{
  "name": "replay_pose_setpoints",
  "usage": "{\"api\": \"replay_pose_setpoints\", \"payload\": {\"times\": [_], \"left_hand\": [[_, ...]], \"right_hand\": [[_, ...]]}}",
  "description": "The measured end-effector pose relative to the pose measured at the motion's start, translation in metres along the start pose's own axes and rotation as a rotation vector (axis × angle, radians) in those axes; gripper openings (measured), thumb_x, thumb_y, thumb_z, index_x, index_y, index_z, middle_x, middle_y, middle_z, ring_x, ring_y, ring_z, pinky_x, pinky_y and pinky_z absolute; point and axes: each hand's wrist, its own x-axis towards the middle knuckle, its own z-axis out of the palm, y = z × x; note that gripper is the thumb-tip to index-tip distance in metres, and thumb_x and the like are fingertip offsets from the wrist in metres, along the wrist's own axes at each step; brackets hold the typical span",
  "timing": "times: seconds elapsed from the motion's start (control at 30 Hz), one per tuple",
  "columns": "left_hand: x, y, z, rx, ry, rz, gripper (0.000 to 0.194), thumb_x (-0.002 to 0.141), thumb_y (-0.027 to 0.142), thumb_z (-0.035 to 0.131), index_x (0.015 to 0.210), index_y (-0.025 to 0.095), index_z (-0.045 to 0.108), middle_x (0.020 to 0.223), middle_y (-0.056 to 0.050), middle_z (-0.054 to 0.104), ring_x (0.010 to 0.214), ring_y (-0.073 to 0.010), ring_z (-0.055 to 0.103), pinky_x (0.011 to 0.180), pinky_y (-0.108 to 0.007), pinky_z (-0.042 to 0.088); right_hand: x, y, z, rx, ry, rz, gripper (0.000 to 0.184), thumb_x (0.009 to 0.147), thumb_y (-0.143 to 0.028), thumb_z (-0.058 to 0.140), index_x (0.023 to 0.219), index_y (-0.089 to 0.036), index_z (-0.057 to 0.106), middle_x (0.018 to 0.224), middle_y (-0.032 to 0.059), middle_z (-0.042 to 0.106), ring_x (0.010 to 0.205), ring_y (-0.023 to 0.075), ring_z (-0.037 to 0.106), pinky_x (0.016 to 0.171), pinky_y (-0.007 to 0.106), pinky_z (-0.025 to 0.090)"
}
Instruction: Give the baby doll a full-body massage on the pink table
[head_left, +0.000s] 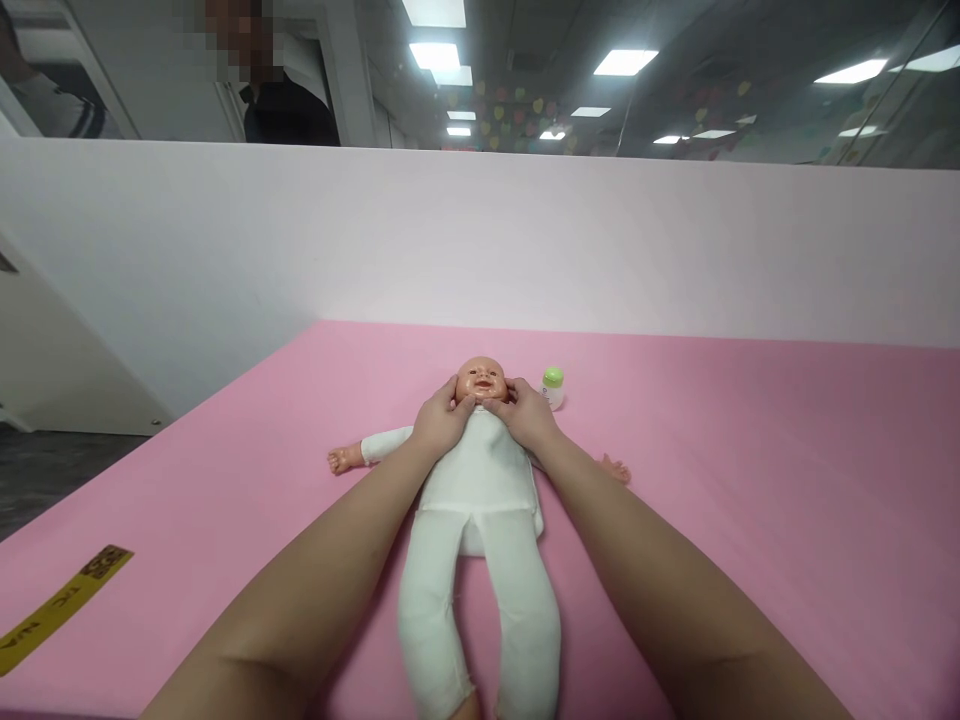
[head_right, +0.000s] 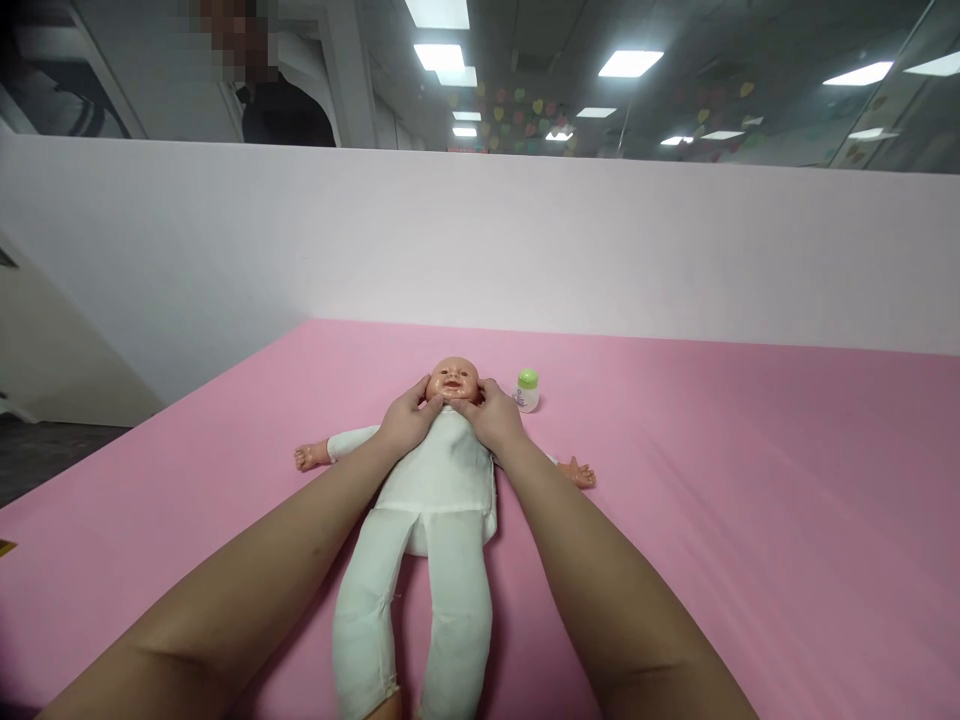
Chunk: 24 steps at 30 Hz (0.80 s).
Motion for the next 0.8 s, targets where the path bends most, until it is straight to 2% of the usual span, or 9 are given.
{"api": "replay_pose_setpoints", "payload": {"times": [0.2,0.3,0.37,0.47,0.57,0.67,0.73,0.8], "left_hand": [[0.006,-0.009,0.003,-0.070,0.054,0.000,0.060,0.106,0.052,0.044,0.155,0.018,0.053,0.159,-0.010,0.051,0.150,-0.0266,0.045,0.126,-0.041,0.030],[0.006,-0.009,0.003,-0.055,0.052,0.003,0.059,0.108,0.050,0.040,0.154,0.017,0.054,0.159,-0.011,0.051,0.150,-0.0268,0.045,0.126,-0.043,0.030],[0.003,-0.001,-0.001,-0.032,0.036,-0.021,0.060,0.107,0.052,0.039,0.153,0.017,0.054,0.159,-0.012,0.051,0.149,-0.0288,0.046,0.125,-0.045,0.031],[-0.008,0.024,-0.009,0.049,0.055,-0.047,0.067,0.106,0.057,0.041,0.155,0.013,0.052,0.160,-0.016,0.049,0.150,-0.0338,0.044,0.125,-0.049,0.031],[-0.021,0.064,-0.013,0.077,0.129,0.053,0.068,0.104,0.058,0.045,0.156,0.013,0.050,0.161,-0.016,0.048,0.150,-0.0354,0.043,0.124,-0.049,0.031],[-0.029,0.105,-0.002,-0.035,0.129,0.152,0.053,0.103,0.057,0.050,0.141,0.022,0.063,0.144,-0.012,0.064,0.137,-0.0350,0.056,0.117,-0.047,0.039],[-0.026,0.124,0.014,-0.145,0.065,0.122,0.047,0.101,0.061,0.052,0.128,0.026,0.068,0.129,-0.011,0.071,0.127,-0.0341,0.061,0.112,-0.048,0.044],[-0.014,0.133,0.035,-0.257,-0.016,0.011,0.046,0.099,0.066,0.052,0.118,0.027,0.069,0.117,-0.011,0.073,0.119,-0.0337,0.065,0.106,-0.049,0.048]], "right_hand": [[0.007,0.012,-0.010,0.179,-0.123,-0.062,0.044,0.094,-0.039,0.070,0.136,-0.024,0.065,0.133,0.0066,0.072,0.120,0.0213,0.068,0.107,0.038,0.052],[0.006,0.012,-0.021,0.117,-0.156,-0.092,0.040,0.097,-0.039,0.067,0.134,-0.025,0.068,0.132,0.0063,0.073,0.120,0.0227,0.069,0.107,0.040,0.051],[0.005,0.010,-0.030,0.029,-0.161,-0.102,0.038,0.094,-0.043,0.070,0.128,-0.026,0.073,0.126,0.0063,0.075,0.114,0.0247,0.070,0.102,0.041,0.053],[0.004,0.006,-0.042,-0.125,-0.068,-0.125,0.034,0.088,-0.051,0.076,0.111,-0.026,0.078,0.111,0.0052,0.079,0.101,0.0253,0.072,0.091,0.039,0.055],[0.008,0.004,-0.053,-0.210,0.099,-0.173,0.029,0.094,-0.054,0.066,0.096,-0.027,0.078,0.094,0.0024,0.079,0.087,0.0223,0.071,0.082,0.036,0.054],[0.013,0.009,-0.063,-0.273,0.225,-0.173,0.031,0.100,-0.050,0.054,0.097,-0.027,0.075,0.088,0.0013,0.077,0.080,0.0220,0.070,0.079,0.036,0.054],[0.017,0.017,-0.067,-0.348,0.291,-0.162,0.029,0.101,-0.041,0.051,0.108,-0.026,0.074,0.098,0.0037,0.078,0.092,0.0249,0.071,0.087,0.039,0.055],[0.021,0.028,-0.067,-0.433,0.324,-0.155,0.036,0.098,-0.029,0.050,0.127,-0.022,0.070,0.125,0.0088,0.074,0.124,0.0302,0.064,0.106,0.045,0.050]]}}
